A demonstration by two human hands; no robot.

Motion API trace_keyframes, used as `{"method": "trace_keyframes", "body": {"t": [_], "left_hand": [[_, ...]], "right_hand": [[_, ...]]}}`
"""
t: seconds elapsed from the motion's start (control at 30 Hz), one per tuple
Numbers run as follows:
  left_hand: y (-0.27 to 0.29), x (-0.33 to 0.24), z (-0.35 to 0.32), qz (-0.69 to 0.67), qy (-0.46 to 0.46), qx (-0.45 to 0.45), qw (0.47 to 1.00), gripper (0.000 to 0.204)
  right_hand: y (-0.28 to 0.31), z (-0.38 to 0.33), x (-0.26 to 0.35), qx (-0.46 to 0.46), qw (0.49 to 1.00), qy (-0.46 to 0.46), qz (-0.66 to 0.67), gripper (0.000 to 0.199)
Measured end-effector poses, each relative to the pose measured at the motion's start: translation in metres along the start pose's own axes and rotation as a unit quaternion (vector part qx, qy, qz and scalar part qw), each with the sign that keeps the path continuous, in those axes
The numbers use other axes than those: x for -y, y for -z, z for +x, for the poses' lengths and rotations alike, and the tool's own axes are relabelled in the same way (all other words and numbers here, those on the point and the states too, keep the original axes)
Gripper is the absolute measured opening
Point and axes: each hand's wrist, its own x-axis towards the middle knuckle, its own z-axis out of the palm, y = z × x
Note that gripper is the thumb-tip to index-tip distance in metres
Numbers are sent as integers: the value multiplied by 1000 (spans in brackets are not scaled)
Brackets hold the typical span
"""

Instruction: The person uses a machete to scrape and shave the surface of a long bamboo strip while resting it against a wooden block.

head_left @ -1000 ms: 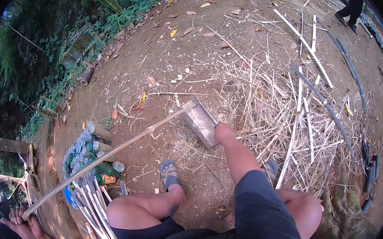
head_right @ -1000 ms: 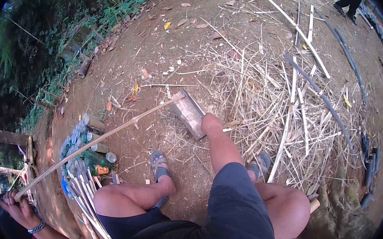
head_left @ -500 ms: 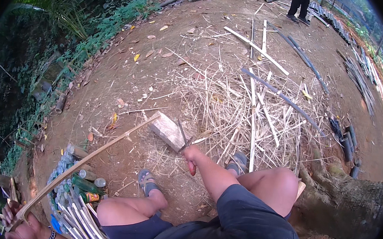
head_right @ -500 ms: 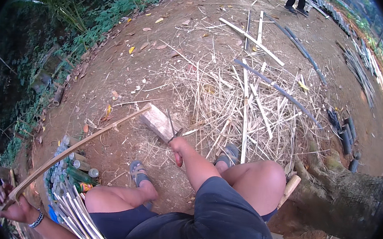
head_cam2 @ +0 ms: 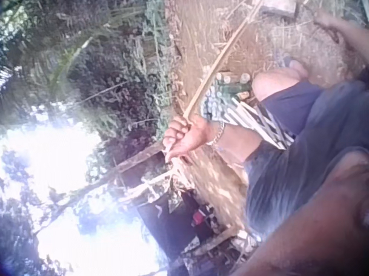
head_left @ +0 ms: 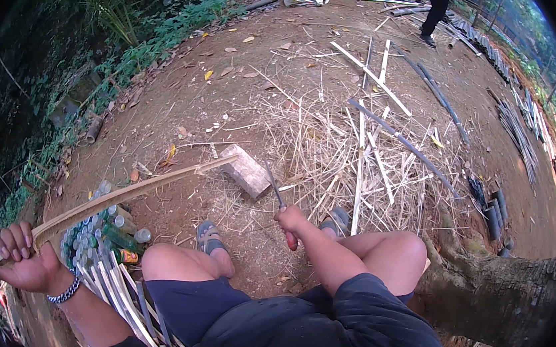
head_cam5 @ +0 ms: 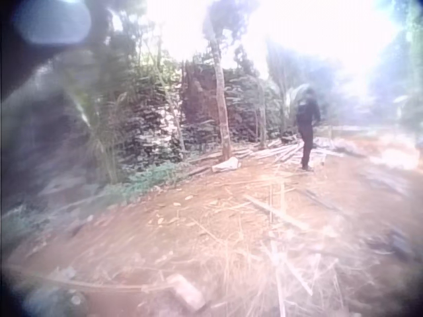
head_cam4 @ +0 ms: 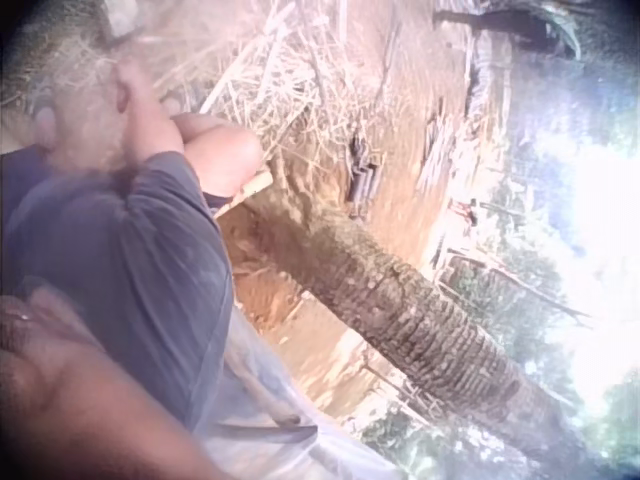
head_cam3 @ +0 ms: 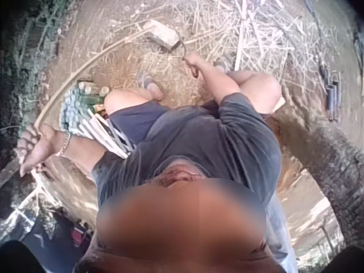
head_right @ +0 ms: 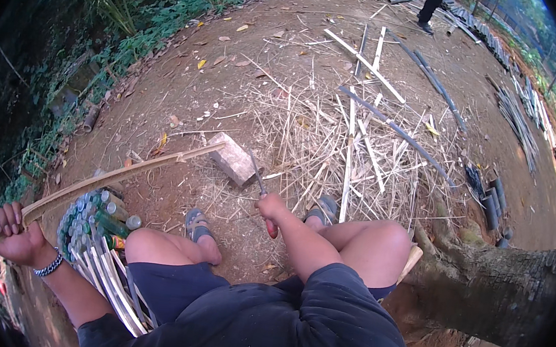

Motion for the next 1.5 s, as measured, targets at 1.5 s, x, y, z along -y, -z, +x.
{"method": "trace_keyframes", "body": {"t": [1.5], "left_hand": [[-60, -18, -78, 142, -85, -96, 981, 48]], "right_hand": [[-79, -160, 186, 89, 898, 404, -148, 20]]}}
